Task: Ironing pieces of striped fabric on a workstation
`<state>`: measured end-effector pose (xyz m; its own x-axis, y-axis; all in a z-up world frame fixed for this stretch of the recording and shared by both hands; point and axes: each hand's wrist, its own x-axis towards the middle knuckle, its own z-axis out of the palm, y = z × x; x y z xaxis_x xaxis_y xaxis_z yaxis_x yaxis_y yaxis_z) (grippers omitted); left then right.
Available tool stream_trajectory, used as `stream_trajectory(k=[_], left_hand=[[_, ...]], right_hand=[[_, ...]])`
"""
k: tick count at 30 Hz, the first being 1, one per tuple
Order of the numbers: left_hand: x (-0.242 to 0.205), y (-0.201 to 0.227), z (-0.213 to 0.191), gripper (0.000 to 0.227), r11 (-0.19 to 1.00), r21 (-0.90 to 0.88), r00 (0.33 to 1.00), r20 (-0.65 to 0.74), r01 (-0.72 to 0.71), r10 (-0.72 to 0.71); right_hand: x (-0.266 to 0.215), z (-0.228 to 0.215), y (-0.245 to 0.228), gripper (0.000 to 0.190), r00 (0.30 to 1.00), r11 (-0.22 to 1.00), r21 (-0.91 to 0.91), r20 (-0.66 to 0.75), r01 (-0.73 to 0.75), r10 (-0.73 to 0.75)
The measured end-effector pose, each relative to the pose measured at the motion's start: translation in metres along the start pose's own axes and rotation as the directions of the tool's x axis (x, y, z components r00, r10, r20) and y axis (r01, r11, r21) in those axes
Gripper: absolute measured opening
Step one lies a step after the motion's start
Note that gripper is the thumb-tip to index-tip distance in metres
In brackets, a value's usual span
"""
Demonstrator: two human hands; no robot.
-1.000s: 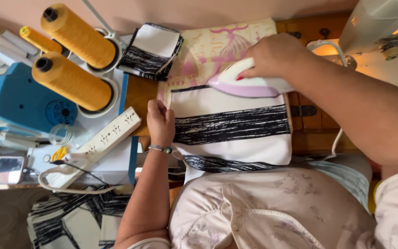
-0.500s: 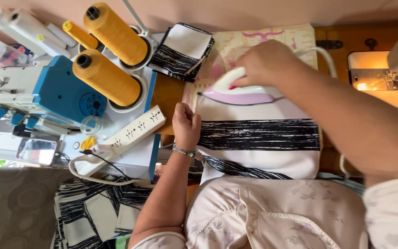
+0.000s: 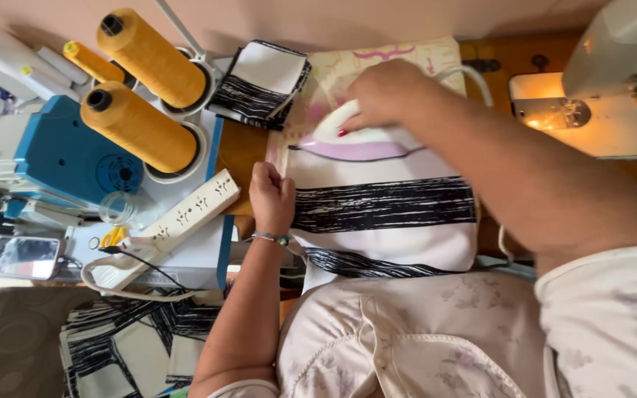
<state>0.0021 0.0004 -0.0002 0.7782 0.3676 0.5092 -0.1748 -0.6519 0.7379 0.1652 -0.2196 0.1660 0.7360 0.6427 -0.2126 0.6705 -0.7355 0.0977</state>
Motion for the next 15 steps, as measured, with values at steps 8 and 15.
stream_trajectory(k=[8,15], left_hand=[[0.003,-0.004,0.002,0.015,0.997,0.044,0.996,0.061,0.056,-0.058],[0.012,-0.012,0.007,0.019,0.994,0.086,0.997,0.009,0.071,-0.072]], right_hand=[[-0.081,0.013,0.083,0.084,0.965,0.968,-0.078,0.094,-0.238,0.245],[-0.219,0.071,0.096,0.057,0.746,0.881,0.405,-0.501,-0.245,0.438]])
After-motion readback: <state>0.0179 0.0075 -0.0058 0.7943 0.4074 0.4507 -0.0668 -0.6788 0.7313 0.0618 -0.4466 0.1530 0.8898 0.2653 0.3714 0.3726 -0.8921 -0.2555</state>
